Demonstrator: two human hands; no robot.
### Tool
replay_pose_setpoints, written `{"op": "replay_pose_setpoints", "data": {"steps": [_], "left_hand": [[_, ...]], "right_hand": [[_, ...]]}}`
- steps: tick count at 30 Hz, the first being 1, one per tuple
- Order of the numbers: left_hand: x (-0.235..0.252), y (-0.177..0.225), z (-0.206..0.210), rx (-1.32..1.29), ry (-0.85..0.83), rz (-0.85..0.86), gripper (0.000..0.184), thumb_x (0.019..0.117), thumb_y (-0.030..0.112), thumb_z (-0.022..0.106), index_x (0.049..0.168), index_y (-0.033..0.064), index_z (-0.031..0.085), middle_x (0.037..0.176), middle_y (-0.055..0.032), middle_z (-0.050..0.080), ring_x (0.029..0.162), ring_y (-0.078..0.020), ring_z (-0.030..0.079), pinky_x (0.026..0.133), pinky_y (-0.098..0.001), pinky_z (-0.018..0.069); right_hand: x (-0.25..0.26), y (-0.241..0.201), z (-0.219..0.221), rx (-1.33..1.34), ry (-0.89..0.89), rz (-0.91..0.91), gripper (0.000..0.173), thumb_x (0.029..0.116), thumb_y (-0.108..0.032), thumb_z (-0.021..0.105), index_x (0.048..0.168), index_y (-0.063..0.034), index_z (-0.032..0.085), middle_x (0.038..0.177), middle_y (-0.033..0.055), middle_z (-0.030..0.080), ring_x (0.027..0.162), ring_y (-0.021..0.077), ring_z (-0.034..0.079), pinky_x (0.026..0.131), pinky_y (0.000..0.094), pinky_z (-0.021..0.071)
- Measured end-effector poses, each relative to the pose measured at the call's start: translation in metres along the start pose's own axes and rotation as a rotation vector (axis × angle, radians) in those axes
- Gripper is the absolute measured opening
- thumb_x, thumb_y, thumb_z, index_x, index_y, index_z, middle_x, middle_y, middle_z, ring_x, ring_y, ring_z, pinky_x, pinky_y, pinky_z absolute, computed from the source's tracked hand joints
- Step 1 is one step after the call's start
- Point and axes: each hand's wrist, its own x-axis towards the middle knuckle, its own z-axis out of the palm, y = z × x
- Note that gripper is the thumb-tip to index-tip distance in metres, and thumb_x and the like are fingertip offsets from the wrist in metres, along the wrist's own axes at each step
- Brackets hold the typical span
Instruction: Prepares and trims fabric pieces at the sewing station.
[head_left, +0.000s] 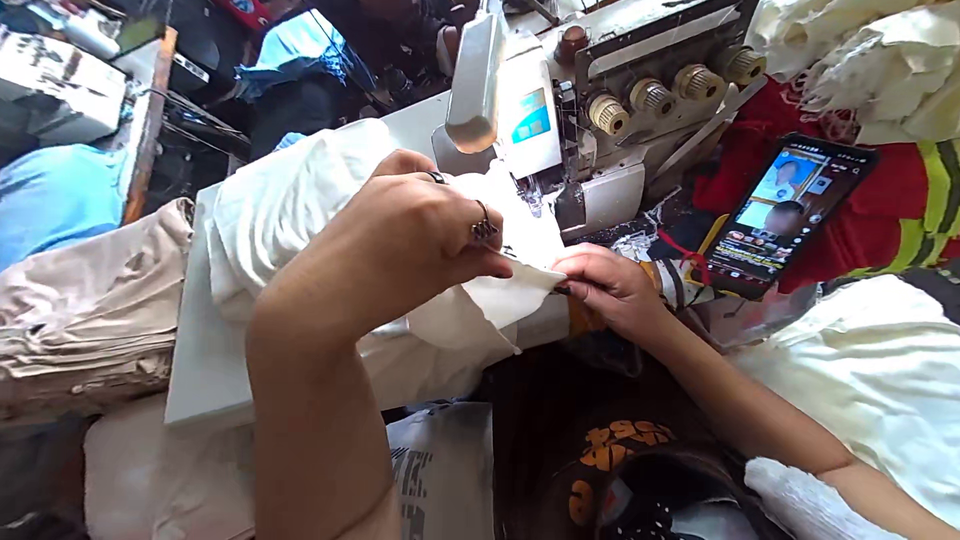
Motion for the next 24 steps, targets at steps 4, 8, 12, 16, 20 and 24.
{"op": "replay_pose_setpoints", "data": {"steps": [4, 8, 12, 16, 20, 24], "left_hand": [[0.006, 0.008, 0.014, -0.020, -0.031, -0.029, 0.029, 0.0949, 0.043, 0.065, 0.082, 0.0166, 0.071, 0.066, 0.0041, 0.061, 0.064, -0.0099, 0.057, 0.087, -0.0455, 0.0404], [0.006, 0.013, 0.030, -0.058, -0.009, -0.078, 0.022, 0.0943, 0.034, 0.067, 0.088, 0.0146, 0.073, 0.069, 0.0027, 0.063, 0.065, -0.0129, 0.057, 0.085, -0.0478, 0.0398], [0.010, 0.030, 0.050, -0.031, 0.093, -0.142, 0.018, 0.0937, 0.028, 0.066, 0.088, 0.0129, 0.074, 0.076, -0.0007, 0.066, 0.072, -0.0188, 0.058, 0.084, -0.0512, 0.0390], [0.010, 0.053, 0.081, 0.036, 0.223, -0.255, 0.014, 0.0936, 0.022, 0.066, 0.088, 0.0119, 0.075, 0.078, -0.0036, 0.066, 0.074, -0.0221, 0.062, 0.090, -0.0557, 0.0387], [0.003, 0.063, 0.128, 0.112, 0.388, -0.441, 0.006, 0.0896, 0.017, 0.071, 0.092, 0.0120, 0.075, 0.102, -0.0075, 0.070, 0.106, -0.0281, 0.064, 0.113, -0.0645, 0.0257], [-0.004, 0.066, 0.156, 0.085, 0.549, -0.539, 0.011, 0.0898, 0.006, 0.069, 0.099, 0.0109, 0.074, 0.111, -0.0073, 0.071, 0.115, -0.0256, 0.064, 0.119, -0.0642, 0.0215]], "right_hand": [[0.000, 0.007, 0.004, 0.056, 0.031, 0.048, 0.012, 0.0986, -0.004, 0.063, 0.106, -0.0038, 0.072, 0.109, 0.0047, 0.068, 0.067, 0.0011, 0.061, 0.058, 0.0162, 0.0552], [0.001, 0.012, 0.008, 0.027, 0.068, 0.016, 0.011, 0.0990, -0.005, 0.064, 0.107, -0.0033, 0.072, 0.111, 0.0048, 0.068, 0.071, 0.0012, 0.063, 0.061, 0.0164, 0.0561], [0.007, 0.013, 0.008, -0.035, 0.111, -0.058, 0.013, 0.0985, -0.002, 0.062, 0.107, 0.0000, 0.072, 0.113, 0.0068, 0.069, 0.080, 0.0026, 0.065, 0.070, 0.0184, 0.0580], [0.010, 0.014, 0.009, -0.066, 0.167, -0.084, 0.013, 0.0973, 0.000, 0.064, 0.106, -0.0007, 0.074, 0.114, 0.0064, 0.071, 0.082, 0.0023, 0.067, 0.071, 0.0184, 0.0586], [0.006, 0.022, 0.013, -0.042, 0.200, -0.065, 0.020, 0.0940, 0.007, 0.063, 0.107, -0.0002, 0.076, 0.119, 0.0089, 0.072, 0.083, 0.0050, 0.069, 0.073, 0.0217, 0.0603], [0.006, 0.026, 0.017, -0.045, 0.210, -0.087, 0.022, 0.0939, 0.007, 0.063, 0.109, -0.0015, 0.077, 0.120, 0.0094, 0.072, 0.083, 0.0061, 0.070, 0.073, 0.0224, 0.0603]]}}
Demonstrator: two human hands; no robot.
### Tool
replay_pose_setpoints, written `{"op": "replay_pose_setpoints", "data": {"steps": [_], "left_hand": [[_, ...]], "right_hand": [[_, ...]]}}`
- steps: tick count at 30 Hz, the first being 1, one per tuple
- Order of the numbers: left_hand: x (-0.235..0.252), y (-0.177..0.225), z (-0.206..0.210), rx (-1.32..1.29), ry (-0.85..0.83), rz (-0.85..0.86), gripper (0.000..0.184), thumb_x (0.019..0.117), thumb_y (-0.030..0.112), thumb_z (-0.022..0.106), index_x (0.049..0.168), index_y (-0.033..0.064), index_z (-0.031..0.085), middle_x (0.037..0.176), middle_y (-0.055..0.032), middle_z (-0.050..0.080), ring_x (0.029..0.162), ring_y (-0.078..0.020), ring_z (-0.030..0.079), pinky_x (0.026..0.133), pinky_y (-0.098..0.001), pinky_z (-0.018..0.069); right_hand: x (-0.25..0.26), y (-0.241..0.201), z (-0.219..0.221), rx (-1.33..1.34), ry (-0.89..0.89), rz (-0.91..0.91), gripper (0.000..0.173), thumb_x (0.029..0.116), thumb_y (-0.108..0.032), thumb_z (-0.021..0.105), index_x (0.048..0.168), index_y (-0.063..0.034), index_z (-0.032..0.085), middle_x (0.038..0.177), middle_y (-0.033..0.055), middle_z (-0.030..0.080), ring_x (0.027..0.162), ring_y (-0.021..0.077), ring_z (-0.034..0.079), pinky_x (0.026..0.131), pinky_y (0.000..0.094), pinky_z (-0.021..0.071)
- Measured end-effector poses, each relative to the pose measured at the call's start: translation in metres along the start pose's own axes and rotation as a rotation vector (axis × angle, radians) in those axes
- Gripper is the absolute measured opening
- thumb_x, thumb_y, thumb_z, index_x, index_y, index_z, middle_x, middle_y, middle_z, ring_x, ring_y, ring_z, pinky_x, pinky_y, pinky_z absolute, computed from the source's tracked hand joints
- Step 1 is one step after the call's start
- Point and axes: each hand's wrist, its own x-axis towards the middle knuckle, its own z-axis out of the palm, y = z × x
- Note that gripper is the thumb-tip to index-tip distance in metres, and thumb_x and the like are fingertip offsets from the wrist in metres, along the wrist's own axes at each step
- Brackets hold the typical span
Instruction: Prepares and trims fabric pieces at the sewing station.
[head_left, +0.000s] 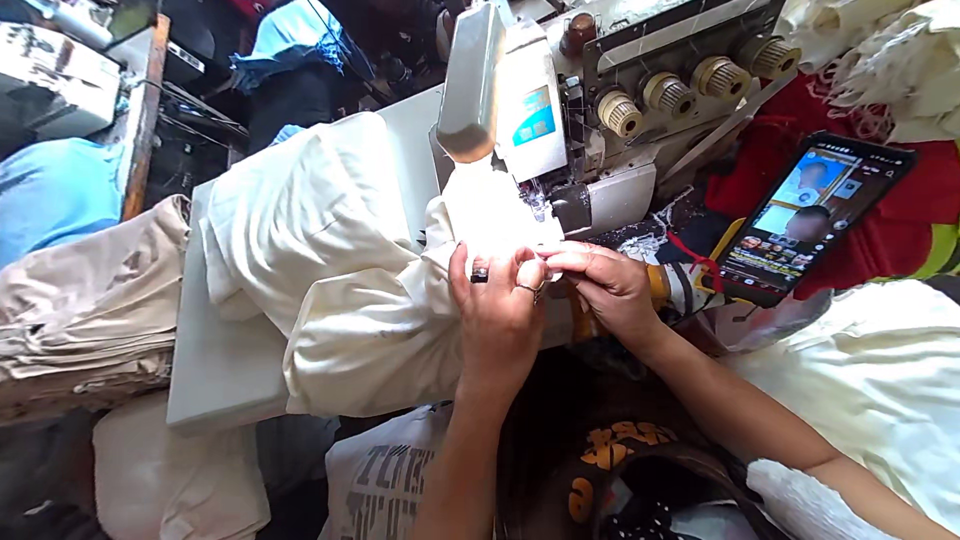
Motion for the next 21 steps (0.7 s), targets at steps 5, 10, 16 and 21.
{"op": "replay_pose_setpoints", "data": {"steps": [5, 10, 16, 21], "left_hand": [[0.001, -0.005, 0.003, -0.055, 0.050, 0.011, 0.010, 0.0911, 0.004, 0.067, 0.093, 0.0099, 0.075, 0.106, -0.0069, 0.073, 0.107, -0.0226, 0.067, 0.117, -0.0597, 0.0300], [-0.001, -0.007, 0.005, -0.094, 0.080, 0.006, 0.011, 0.0898, 0.004, 0.070, 0.093, 0.0112, 0.077, 0.109, -0.0066, 0.073, 0.110, -0.0226, 0.067, 0.117, -0.0574, 0.0343], [0.004, -0.009, 0.002, -0.127, 0.076, -0.007, 0.011, 0.0896, 0.002, 0.069, 0.093, 0.0090, 0.077, 0.108, -0.0076, 0.074, 0.109, -0.0245, 0.068, 0.113, -0.0534, 0.0418], [0.039, -0.026, -0.001, -0.084, -0.024, -0.057, 0.017, 0.0910, 0.004, 0.067, 0.104, 0.0055, 0.077, 0.114, -0.0141, 0.073, 0.108, -0.0319, 0.068, 0.093, -0.0497, 0.0527]], "right_hand": [[0.001, 0.002, 0.001, -0.007, 0.000, -0.058, 0.021, 0.0935, 0.009, 0.064, 0.108, 0.0007, 0.076, 0.119, 0.0119, 0.073, 0.103, 0.0153, 0.072, 0.089, 0.0301, 0.0613], [0.001, 0.003, 0.001, -0.028, 0.004, -0.079, 0.020, 0.0929, 0.008, 0.065, 0.107, 0.0009, 0.077, 0.118, 0.0128, 0.073, 0.114, 0.0187, 0.069, 0.098, 0.0325, 0.0585], [0.003, 0.003, 0.001, -0.090, 0.004, -0.109, 0.022, 0.0928, 0.010, 0.063, 0.108, 0.0023, 0.076, 0.119, 0.0142, 0.073, 0.118, 0.0198, 0.068, 0.104, 0.0334, 0.0553], [0.004, 0.007, 0.002, -0.115, 0.019, -0.140, 0.025, 0.0927, 0.012, 0.058, 0.109, 0.0036, 0.075, 0.125, 0.0163, 0.071, 0.122, 0.0224, 0.066, 0.107, 0.0356, 0.0533]]}}
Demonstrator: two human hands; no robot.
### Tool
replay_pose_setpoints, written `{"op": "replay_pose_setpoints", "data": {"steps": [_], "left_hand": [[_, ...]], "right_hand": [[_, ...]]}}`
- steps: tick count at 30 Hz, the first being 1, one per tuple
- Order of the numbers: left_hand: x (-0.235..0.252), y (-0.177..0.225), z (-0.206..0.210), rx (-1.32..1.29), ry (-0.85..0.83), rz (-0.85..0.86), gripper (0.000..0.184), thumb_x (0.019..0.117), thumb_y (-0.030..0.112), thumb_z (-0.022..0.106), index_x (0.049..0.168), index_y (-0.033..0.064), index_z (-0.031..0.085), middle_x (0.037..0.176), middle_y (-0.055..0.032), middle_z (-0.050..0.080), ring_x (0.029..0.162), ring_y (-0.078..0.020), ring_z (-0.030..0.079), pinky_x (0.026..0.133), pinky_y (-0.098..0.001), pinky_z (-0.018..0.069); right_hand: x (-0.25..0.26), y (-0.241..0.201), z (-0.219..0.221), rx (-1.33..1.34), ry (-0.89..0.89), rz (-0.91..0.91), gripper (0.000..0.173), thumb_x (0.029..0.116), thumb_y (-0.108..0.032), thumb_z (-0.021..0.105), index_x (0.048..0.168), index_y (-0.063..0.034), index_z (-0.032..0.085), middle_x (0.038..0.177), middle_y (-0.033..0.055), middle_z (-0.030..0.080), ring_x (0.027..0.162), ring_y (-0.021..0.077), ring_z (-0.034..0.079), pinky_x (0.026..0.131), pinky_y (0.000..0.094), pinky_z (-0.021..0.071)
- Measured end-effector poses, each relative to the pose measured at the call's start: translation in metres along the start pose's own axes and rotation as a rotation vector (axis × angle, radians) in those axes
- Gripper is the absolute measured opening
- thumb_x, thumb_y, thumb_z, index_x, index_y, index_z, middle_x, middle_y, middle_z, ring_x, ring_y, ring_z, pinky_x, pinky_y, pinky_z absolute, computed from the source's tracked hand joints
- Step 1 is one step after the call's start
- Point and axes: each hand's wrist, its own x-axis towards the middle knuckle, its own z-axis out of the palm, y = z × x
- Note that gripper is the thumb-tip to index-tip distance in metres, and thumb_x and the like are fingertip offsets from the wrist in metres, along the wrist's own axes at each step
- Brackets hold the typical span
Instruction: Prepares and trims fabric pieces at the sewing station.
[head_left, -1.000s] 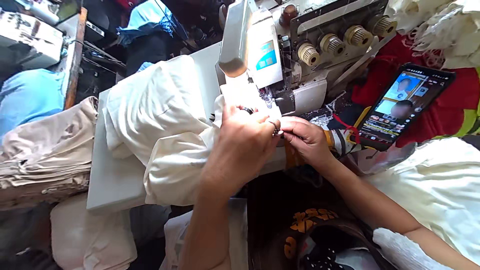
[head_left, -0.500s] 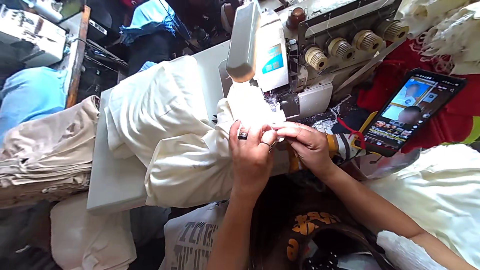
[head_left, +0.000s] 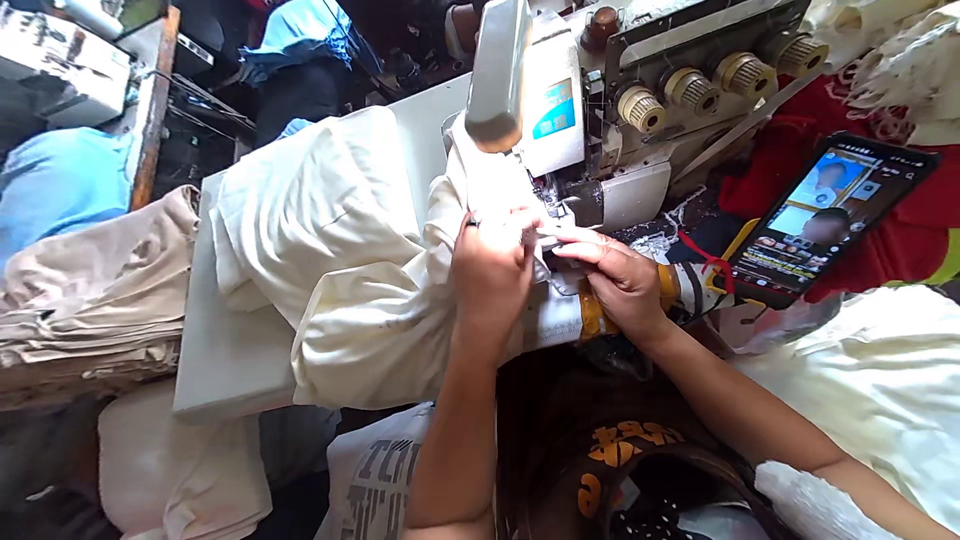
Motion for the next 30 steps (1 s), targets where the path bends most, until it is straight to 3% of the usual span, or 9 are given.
{"op": "replay_pose_setpoints", "data": {"steps": [6, 13, 16, 18, 21, 23, 25, 28, 30], "left_hand": [[0.038, -0.034, -0.008, 0.020, -0.112, -0.147, 0.022, 0.0925, 0.002, 0.061, 0.106, 0.0083, 0.076, 0.123, -0.0101, 0.070, 0.116, -0.0331, 0.064, 0.095, -0.0544, 0.0510], [-0.055, -0.026, -0.058, 0.149, 0.100, -0.207, 0.017, 0.0916, -0.002, 0.064, 0.101, 0.0038, 0.076, 0.119, -0.0154, 0.069, 0.113, -0.0358, 0.062, 0.096, -0.0516, 0.0490], [-0.094, -0.004, -0.062, 0.191, 0.233, -0.292, 0.017, 0.0885, 0.000, 0.068, 0.101, 0.0059, 0.077, 0.116, -0.0143, 0.070, 0.111, -0.0327, 0.062, 0.093, -0.0464, 0.0505], [-0.112, 0.005, -0.057, 0.202, 0.279, -0.321, 0.019, 0.0862, 0.000, 0.070, 0.102, 0.0059, 0.078, 0.116, -0.0146, 0.070, 0.109, -0.0322, 0.063, 0.089, -0.0436, 0.0527], [-0.136, 0.007, -0.048, 0.147, 0.221, -0.393, 0.023, 0.0848, -0.001, 0.071, 0.106, 0.0061, 0.078, 0.119, -0.0144, 0.070, 0.112, -0.0324, 0.064, 0.091, -0.0449, 0.0544], [-0.148, 0.003, -0.043, 0.068, 0.165, -0.432, 0.026, 0.0845, -0.001, 0.070, 0.108, 0.0065, 0.078, 0.122, -0.0149, 0.069, 0.114, -0.0336, 0.064, 0.094, -0.0476, 0.0538], [-0.159, -0.001, -0.039, -0.009, 0.143, -0.449, 0.026, 0.0855, 0.000, 0.070, 0.110, 0.0060, 0.078, 0.123, -0.0159, 0.068, 0.115, -0.0333, 0.064, 0.095, -0.0480, 0.0535], [-0.165, -0.003, -0.034, -0.070, 0.174, -0.431, 0.024, 0.0876, 0.006, 0.072, 0.111, 0.0066, 0.078, 0.120, -0.0165, 0.069, 0.113, -0.0320, 0.064, 0.095, -0.0475, 0.0528], [-0.165, -0.001, -0.034, -0.084, 0.173, -0.436, 0.023, 0.0896, 0.014, 0.074, 0.112, 0.0097, 0.078, 0.121, -0.0132, 0.068, 0.113, -0.0288, 0.064, 0.098, -0.0504, 0.0505]], "right_hand": [[-0.007, -0.005, -0.004, -0.080, -0.011, -0.024, 0.026, 0.0931, 0.012, 0.056, 0.107, 0.0032, 0.076, 0.127, 0.0170, 0.070, 0.126, 0.0237, 0.064, 0.110, 0.0365, 0.0511], [-0.024, -0.015, 0.031, -0.343, -0.188, -0.093, 0.019, 0.0943, 0.005, 0.060, 0.104, -0.0001, 0.075, 0.119, 0.0146, 0.072, 0.115, 0.0255, 0.069, 0.099, 0.0399, 0.0570], [-0.008, -0.016, 0.078, -0.443, -0.392, 0.020, 0.028, 0.0899, 0.009, 0.063, 0.117, 0.0032, 0.069, 0.115, 0.0225, 0.068, 0.106, 0.0369, 0.069, 0.088, 0.0511, 0.0591], [0.007, -0.010, 0.109, -0.516, -0.549, 0.191, 0.038, 0.0967, -0.002, 0.061, 0.135, 0.0014, 0.060, 0.115, 0.0274, 0.067, 0.103, 0.0444, 0.068, 0.087, 0.0594, 0.0561], [0.008, 0.022, 0.136, -0.543, -0.650, 0.214, 0.052, 0.1026, -0.012, 0.054, 0.153, -0.0039, 0.045, 0.148, 0.0222, 0.054, 0.134, 0.0376, 0.055, 0.110, 0.0551, 0.0452], [0.006, 0.024, 0.134, -0.607, -0.662, 0.116, 0.046, 0.1026, -0.010, 0.053, 0.147, -0.0007, 0.051, 0.145, 0.0228, 0.055, 0.134, 0.0388, 0.055, 0.110, 0.0548, 0.0458], [-0.006, 0.019, 0.119, -0.688, -0.564, -0.064, 0.036, 0.0956, -0.003, 0.062, 0.132, -0.0012, 0.064, 0.122, 0.0236, 0.066, 0.107, 0.0422, 0.068, 0.085, 0.0569, 0.0583], [-0.021, 0.006, 0.080, -0.687, -0.508, -0.073, 0.034, 0.0904, 0.001, 0.068, 0.124, 0.0005, 0.065, 0.111, 0.0265, 0.065, 0.100, 0.0456, 0.066, 0.084, 0.0601, 0.0553], [-0.025, 0.002, 0.059, -0.711, -0.461, 0.018, 0.035, 0.0936, -0.010, 0.071, 0.125, 0.0037, 0.064, 0.110, 0.0279, 0.064, 0.097, 0.0453, 0.067, 0.083, 0.0592, 0.0567]]}}
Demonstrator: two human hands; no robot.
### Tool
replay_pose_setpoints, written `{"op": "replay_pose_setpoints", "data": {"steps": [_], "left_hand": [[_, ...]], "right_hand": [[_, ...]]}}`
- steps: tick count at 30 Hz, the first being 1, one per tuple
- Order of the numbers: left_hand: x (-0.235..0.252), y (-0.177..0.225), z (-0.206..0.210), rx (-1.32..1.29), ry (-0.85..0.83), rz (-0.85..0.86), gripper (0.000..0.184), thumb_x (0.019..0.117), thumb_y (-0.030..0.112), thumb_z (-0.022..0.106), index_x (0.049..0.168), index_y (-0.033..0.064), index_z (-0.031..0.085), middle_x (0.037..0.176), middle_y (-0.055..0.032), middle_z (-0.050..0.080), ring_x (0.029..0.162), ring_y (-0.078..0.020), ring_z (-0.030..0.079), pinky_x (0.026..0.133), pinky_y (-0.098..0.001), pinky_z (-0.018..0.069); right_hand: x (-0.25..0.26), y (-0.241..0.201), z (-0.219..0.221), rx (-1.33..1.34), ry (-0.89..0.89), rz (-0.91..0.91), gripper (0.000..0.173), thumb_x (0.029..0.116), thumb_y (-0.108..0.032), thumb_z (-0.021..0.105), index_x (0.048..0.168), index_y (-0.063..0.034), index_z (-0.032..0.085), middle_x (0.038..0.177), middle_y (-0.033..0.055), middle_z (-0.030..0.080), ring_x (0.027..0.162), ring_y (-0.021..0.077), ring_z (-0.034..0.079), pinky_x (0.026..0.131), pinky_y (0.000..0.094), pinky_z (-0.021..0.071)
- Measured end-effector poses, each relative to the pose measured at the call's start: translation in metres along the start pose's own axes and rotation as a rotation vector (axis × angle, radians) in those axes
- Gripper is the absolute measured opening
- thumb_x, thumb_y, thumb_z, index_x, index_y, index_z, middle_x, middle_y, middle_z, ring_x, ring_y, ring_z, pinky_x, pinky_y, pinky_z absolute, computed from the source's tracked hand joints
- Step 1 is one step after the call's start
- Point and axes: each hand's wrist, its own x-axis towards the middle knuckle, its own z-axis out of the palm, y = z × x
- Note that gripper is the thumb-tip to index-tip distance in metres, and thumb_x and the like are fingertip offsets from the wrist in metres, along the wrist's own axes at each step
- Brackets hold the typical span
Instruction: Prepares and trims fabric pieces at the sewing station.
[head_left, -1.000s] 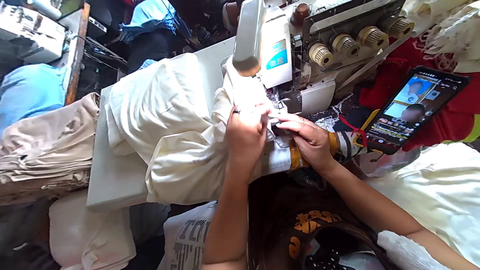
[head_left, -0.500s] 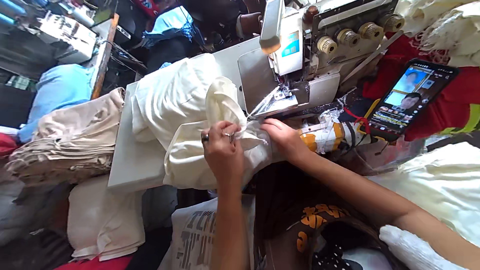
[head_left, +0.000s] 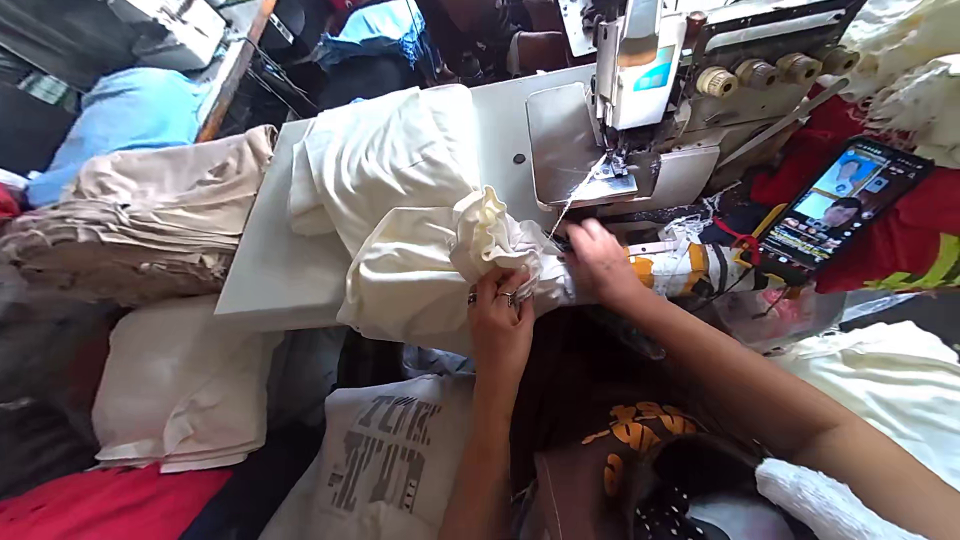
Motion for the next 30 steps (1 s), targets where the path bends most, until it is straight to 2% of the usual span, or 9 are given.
{"op": "replay_pose_setpoints", "data": {"steps": [2, 6, 8, 9, 11, 13, 15, 23, 30], "left_hand": [[0.002, 0.007, -0.002, 0.054, 0.021, 0.007, 0.024, 0.0910, 0.026, 0.075, 0.112, 0.0137, 0.078, 0.122, -0.0082, 0.070, 0.114, -0.0262, 0.064, 0.100, -0.0566, 0.0431], [0.009, 0.020, -0.010, 0.157, 0.170, 0.102, 0.019, 0.0947, 0.034, 0.072, 0.106, 0.0204, 0.080, 0.120, -0.0018, 0.072, 0.122, -0.0210, 0.060, 0.107, -0.0529, 0.0345], [0.013, 0.022, -0.017, 0.107, 0.201, 0.147, 0.016, 0.0965, 0.027, 0.071, 0.104, 0.0171, 0.080, 0.119, -0.0041, 0.073, 0.122, -0.0201, 0.061, 0.108, -0.0491, 0.0360], [0.014, 0.022, -0.020, 0.067, 0.195, 0.163, 0.015, 0.0970, 0.023, 0.070, 0.104, 0.0147, 0.079, 0.118, -0.0055, 0.072, 0.120, -0.0195, 0.062, 0.108, -0.0469, 0.0377], [0.014, 0.023, -0.021, 0.010, 0.162, 0.175, 0.014, 0.0974, 0.020, 0.070, 0.105, 0.0125, 0.078, 0.119, -0.0062, 0.072, 0.118, -0.0186, 0.063, 0.108, -0.0450, 0.0407], [0.014, 0.024, -0.019, -0.009, 0.140, 0.178, 0.013, 0.0974, 0.019, 0.070, 0.105, 0.0122, 0.078, 0.119, -0.0060, 0.072, 0.118, -0.0182, 0.063, 0.108, -0.0447, 0.0414], [0.013, 0.026, -0.017, -0.019, 0.133, 0.179, 0.013, 0.0976, 0.019, 0.070, 0.106, 0.0123, 0.078, 0.118, -0.0058, 0.072, 0.119, -0.0183, 0.063, 0.107, -0.0445, 0.0416], [0.008, 0.026, -0.021, -0.008, 0.153, 0.157, 0.013, 0.0964, 0.019, 0.071, 0.104, 0.0118, 0.079, 0.117, -0.0061, 0.073, 0.120, -0.0210, 0.062, 0.107, -0.0447, 0.0415], [0.007, 0.022, -0.023, -0.001, 0.153, 0.123, 0.013, 0.0958, 0.018, 0.072, 0.104, 0.0121, 0.079, 0.117, -0.0051, 0.073, 0.119, -0.0198, 0.062, 0.107, -0.0454, 0.0414]], "right_hand": [[-0.005, 0.008, -0.008, -0.029, 0.003, 0.054, 0.033, 0.0939, -0.012, 0.072, 0.120, 0.0059, 0.065, 0.109, 0.0293, 0.062, 0.094, 0.0461, 0.067, 0.080, 0.0591, 0.0574], [-0.009, 0.017, -0.026, -0.086, 0.032, 0.003, 0.009, 0.0950, -0.005, 0.064, 0.096, -0.0007, 0.073, 0.100, 0.0205, 0.068, 0.100, 0.0435, 0.064, 0.086, 0.0624, 0.0501], [-0.015, 0.013, -0.040, 0.032, 0.029, 0.075, 0.013, 0.0957, -0.003, 0.063, 0.101, -0.0005, 0.074, 0.105, 0.0176, 0.071, 0.105, 0.0384, 0.065, 0.091, 0.0615, 0.0479], [-0.019, 0.009, -0.048, 0.168, 0.004, 0.165, 0.016, 0.0989, -0.003, 0.059, 0.107, 0.0021, 0.072, 0.105, 0.0161, 0.072, 0.102, 0.0311, 0.068, 0.090, 0.0539, 0.0519], [-0.029, -0.001, -0.057, 0.597, -0.071, 0.414, 0.022, 0.1067, -0.009, 0.046, 0.120, -0.0007, 0.062, 0.090, 0.0062, 0.066, 0.074, 0.0107, 0.064, 0.068, 0.0278, 0.0556], [-0.040, -0.013, -0.056, 1.029, -0.130, 0.606, 0.030, 0.1111, -0.025, 0.037, 0.123, -0.0081, 0.059, 0.076, -0.0010, 0.055, 0.057, 0.0058, 0.053, 0.053, 0.0208, 0.0479], [-0.051, -0.021, -0.046, 1.274, -0.226, 0.677, 0.041, 0.1107, -0.040, 0.032, 0.117, -0.0106, 0.060, 0.064, -0.0071, 0.049, 0.048, 0.0018, 0.044, 0.046, 0.0177, 0.0404], [-0.055, -0.043, -0.016, 1.455, -0.337, 0.710, 0.048, 0.1117, -0.043, 0.022, 0.107, -0.0100, 0.057, 0.063, -0.0071, 0.045, 0.047, 0.0012, 0.037, 0.044, 0.0161, 0.0317], [-0.035, -0.058, -0.015, 1.434, -0.169, 0.743, 0.039, 0.1120, -0.034, 0.035, 0.087, -0.0109, 0.054, 0.057, -0.0054, 0.042, 0.043, 0.0016, 0.034, 0.042, 0.0159, 0.0291]]}}
